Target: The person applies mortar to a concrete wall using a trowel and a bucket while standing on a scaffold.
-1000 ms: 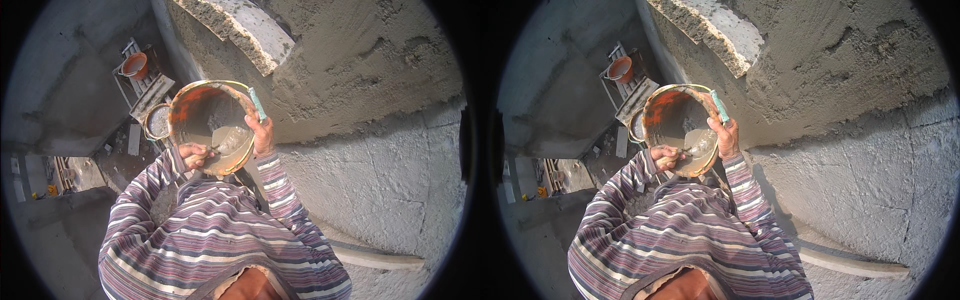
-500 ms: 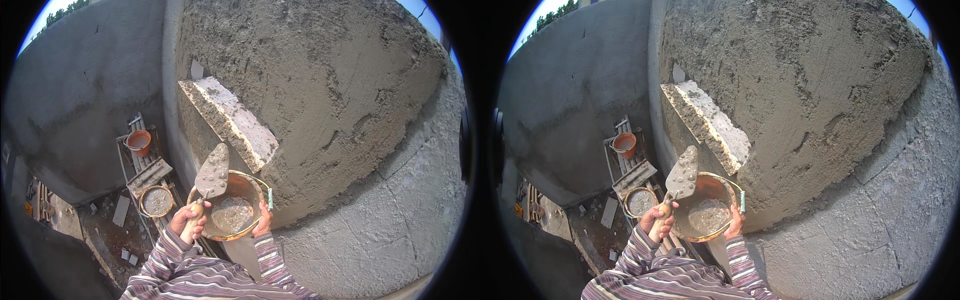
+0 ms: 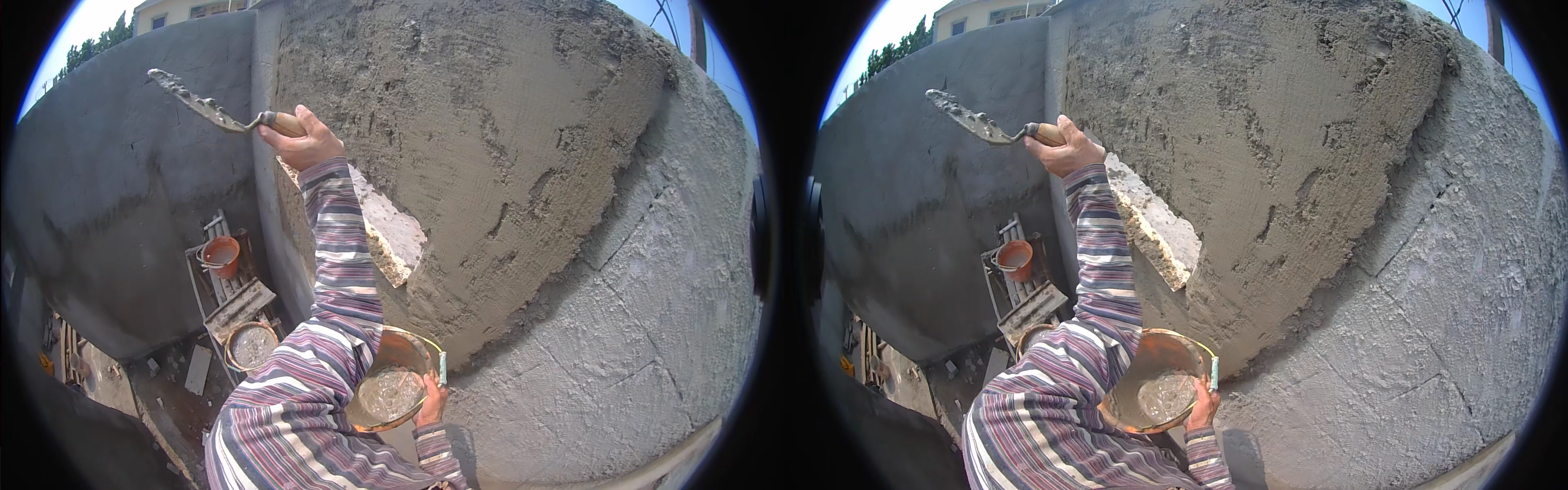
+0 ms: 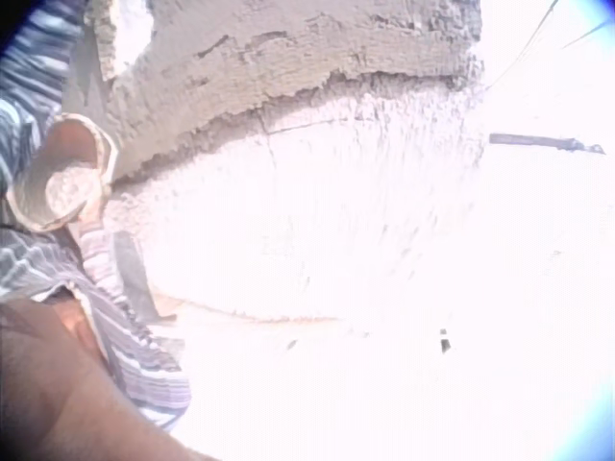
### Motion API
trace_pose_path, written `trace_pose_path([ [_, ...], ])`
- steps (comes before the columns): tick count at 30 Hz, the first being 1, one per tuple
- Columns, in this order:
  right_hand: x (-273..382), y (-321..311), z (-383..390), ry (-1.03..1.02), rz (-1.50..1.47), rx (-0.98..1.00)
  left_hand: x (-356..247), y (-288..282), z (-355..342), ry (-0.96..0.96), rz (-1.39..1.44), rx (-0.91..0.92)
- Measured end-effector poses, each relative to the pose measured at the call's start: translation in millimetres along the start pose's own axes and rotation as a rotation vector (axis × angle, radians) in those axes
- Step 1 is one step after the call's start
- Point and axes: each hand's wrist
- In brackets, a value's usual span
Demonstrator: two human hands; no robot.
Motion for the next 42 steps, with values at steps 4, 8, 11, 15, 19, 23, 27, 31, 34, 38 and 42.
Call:
trace_pose_path([
  [4, -8, -32, 4, 0.04, -0.052, -0.019, -16, -28, 109, 0.141, -0.164, 0.959],
  [8, 2, -30, -6, -0.013, -0.138, -0.111, -10, -239, 180, 0.183, 0.359, 1.608],
  [11, 9, -36, -1, 0.025, -0.082, -0.093, 17, -309, 139, 0.074, 0.175, 1.685],
  [15, 14, -21, -7, -0.003, -0.03, -0.014, 64, -366, 49, 0.023, -0.223, 2.059],
  [19, -8, -4, -36, 0.028, 0.077, 0.099, 119, -391, -4, 0.291, -0.655, 2.307],
  [23, 3, 40, -36, -0.043, 0.28, 0.306, 123, -325, 22, 0.634, -1.006, 2.539],
  [27, 2, 90, -30, -0.142, 0.299, 0.388, 130, -294, 35, 1.08, -0.747, 2.442],
  [31, -2, 114, -40, -0.229, 0.251, 0.399, 141, -332, 41, 1.085, -0.93, 2.432],
  [34, -9, 125, -44, -0.237, 0.267, 0.366, 150, -320, 33, 0.859, -1.1, 2.578],
  [38, -3, 148, -31, -0.281, 0.302, 0.427, 131, -254, 28, 0.763, -1.081, 2.411],
  [42, -19, 161, -32, -0.288, 0.265, 0.466, 192, -303, 33, 0.961, -0.906, 2.306],
])
Point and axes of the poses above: each hand's wrist, its own z-axis away from the middle knuckle, its own y-axis out of the palm, x = y × z, and after that the axes turned 9 degrees about -x, right-handed
